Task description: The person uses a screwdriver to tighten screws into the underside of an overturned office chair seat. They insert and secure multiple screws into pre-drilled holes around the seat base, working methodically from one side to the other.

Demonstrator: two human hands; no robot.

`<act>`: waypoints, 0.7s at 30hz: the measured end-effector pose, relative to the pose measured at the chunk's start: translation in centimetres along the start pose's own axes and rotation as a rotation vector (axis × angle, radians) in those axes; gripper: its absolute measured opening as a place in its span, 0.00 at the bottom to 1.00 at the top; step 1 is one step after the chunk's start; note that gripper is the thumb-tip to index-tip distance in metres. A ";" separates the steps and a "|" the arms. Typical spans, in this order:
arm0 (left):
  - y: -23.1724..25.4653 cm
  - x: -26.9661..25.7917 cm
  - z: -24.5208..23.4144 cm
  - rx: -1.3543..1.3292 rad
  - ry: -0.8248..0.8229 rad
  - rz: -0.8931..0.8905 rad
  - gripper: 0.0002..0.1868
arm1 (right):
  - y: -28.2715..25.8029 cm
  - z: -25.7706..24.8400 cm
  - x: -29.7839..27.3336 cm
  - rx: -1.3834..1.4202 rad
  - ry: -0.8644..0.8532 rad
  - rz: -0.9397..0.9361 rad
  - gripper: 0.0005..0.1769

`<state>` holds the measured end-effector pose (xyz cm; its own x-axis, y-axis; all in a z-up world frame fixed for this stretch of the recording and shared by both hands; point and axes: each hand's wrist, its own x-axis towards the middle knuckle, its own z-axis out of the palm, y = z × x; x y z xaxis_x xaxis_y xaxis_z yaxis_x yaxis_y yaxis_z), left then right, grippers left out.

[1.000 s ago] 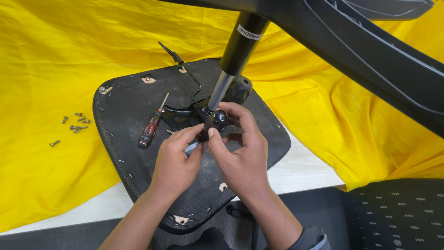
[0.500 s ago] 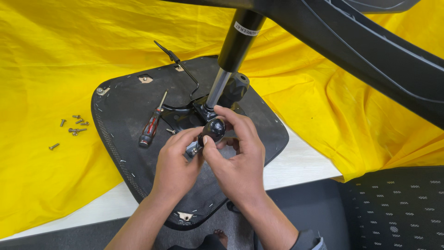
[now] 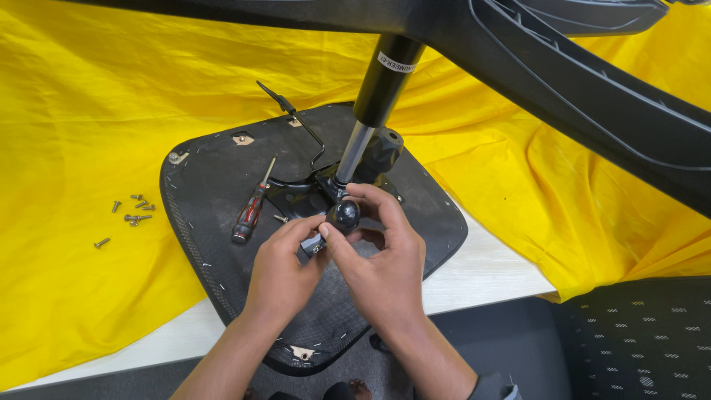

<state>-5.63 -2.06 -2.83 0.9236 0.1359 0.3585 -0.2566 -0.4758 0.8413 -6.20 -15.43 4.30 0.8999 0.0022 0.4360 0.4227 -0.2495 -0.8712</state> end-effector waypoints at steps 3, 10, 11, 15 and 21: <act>-1.3 -0.1 -0.4 0.073 -0.107 -0.039 0.28 | 0.0 0.0 0.0 0.038 0.000 -0.036 0.23; -4.7 0.3 1.3 0.225 -0.258 -0.119 0.25 | -0.2 -0.7 -0.5 0.052 -0.115 0.016 0.24; -5.1 0.4 1.6 0.249 -0.242 -0.097 0.23 | -0.1 -1.0 -0.6 0.045 -0.138 0.018 0.23; -6.4 0.4 2.6 0.271 -0.219 -0.198 0.18 | 0.1 -1.6 -0.9 0.069 -0.176 -0.010 0.21; -7.0 0.2 3.0 0.170 -0.087 -0.114 0.13 | 0.2 -2.2 -1.0 0.098 -0.165 0.057 0.21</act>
<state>-2.84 -1.30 -9.86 0.9668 0.1250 0.2227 -0.1043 -0.6026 0.7912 -7.26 -17.61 4.17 0.9247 0.1516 0.3493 0.3716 -0.1585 -0.9148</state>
